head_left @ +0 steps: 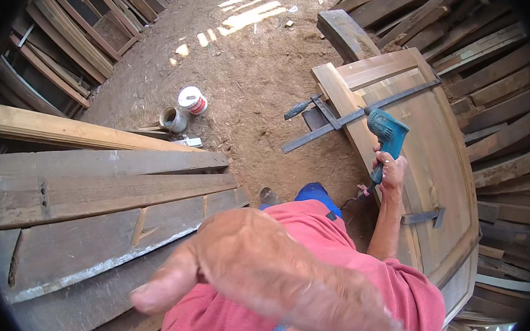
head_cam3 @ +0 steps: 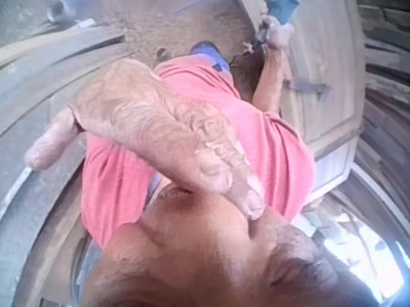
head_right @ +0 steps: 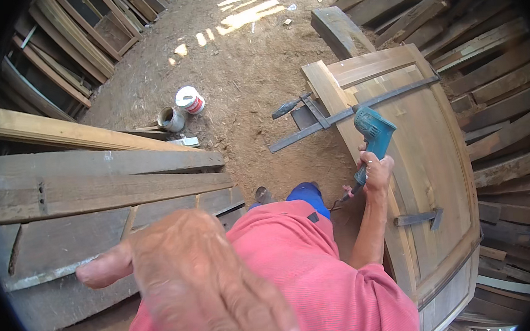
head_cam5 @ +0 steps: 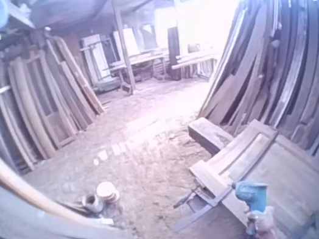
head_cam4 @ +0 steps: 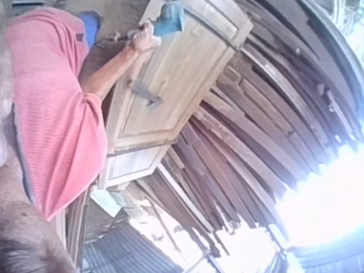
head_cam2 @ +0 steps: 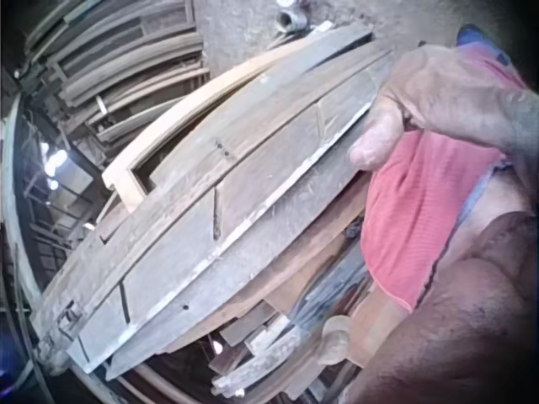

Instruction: The person uses an electric drill to create holes in a large wooden door panel, applies adhesive, assembles wood components by hand and with a mallet, and secures the assembly with a metal bar clamp.

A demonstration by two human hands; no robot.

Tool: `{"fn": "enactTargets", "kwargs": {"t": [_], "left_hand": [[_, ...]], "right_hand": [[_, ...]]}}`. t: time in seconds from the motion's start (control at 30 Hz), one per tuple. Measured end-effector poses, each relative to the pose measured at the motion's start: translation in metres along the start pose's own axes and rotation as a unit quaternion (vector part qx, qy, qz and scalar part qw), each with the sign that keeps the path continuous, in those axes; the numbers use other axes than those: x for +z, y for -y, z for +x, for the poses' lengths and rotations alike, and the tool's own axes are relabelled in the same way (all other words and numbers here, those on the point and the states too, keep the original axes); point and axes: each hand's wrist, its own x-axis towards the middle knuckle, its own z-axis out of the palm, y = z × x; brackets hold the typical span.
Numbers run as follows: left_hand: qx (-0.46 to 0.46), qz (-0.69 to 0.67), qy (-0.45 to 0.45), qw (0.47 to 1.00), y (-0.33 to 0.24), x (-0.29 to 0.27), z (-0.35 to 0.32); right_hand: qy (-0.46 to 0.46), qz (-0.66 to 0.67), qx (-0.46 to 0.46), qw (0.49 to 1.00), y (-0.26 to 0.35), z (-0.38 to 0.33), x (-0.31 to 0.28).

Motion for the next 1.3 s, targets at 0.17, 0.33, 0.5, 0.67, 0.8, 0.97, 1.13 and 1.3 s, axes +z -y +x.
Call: {"fn": "enactTargets", "kwargs": {"t": [0.17, 0.33, 0.5, 0.67, 0.8, 0.97, 1.13, 1.3], "left_hand": [[0.105, -0.040, -0.031, 0.993, -0.034, -0.043, -0.007], [-0.013, 0.174, -0.300, 0.938, -0.066, -0.148, -0.075], [-0.287, 0.308, -0.523, 0.741, -0.025, -0.242, -0.175], [-0.542, 0.321, -0.486, 0.606, 0.024, -0.286, -0.248], [-0.633, 0.265, -0.394, 0.611, 0.066, -0.320, -0.239], [-0.690, 0.216, -0.257, 0.641, 0.094, -0.372, -0.208], [-0.721, 0.158, -0.137, 0.661, 0.127, -0.430, -0.199], [-0.715, 0.104, -0.066, 0.688, 0.144, -0.467, -0.204]], "right_hand": [[-0.006, 0.011, -0.019, 1.000, -0.005, 0.020, 0.034], [-0.001, -0.022, -0.014, 1.000, -0.008, 0.062, 0.058], [-0.002, -0.059, 0.000, 0.998, 0.001, 0.096, 0.085], [-0.002, -0.088, 0.035, 0.995, 0.022, 0.105, 0.089], [-0.034, -0.099, 0.048, 0.993, 0.015, 0.109, 0.079], [-0.078, -0.081, 0.093, 0.989, 0.023, 0.104, 0.095], [-0.118, -0.074, 0.098, 0.985, 0.011, 0.100, 0.110], [-0.165, -0.102, 0.116, 0.974, 0.025, 0.097, 0.147]]}}
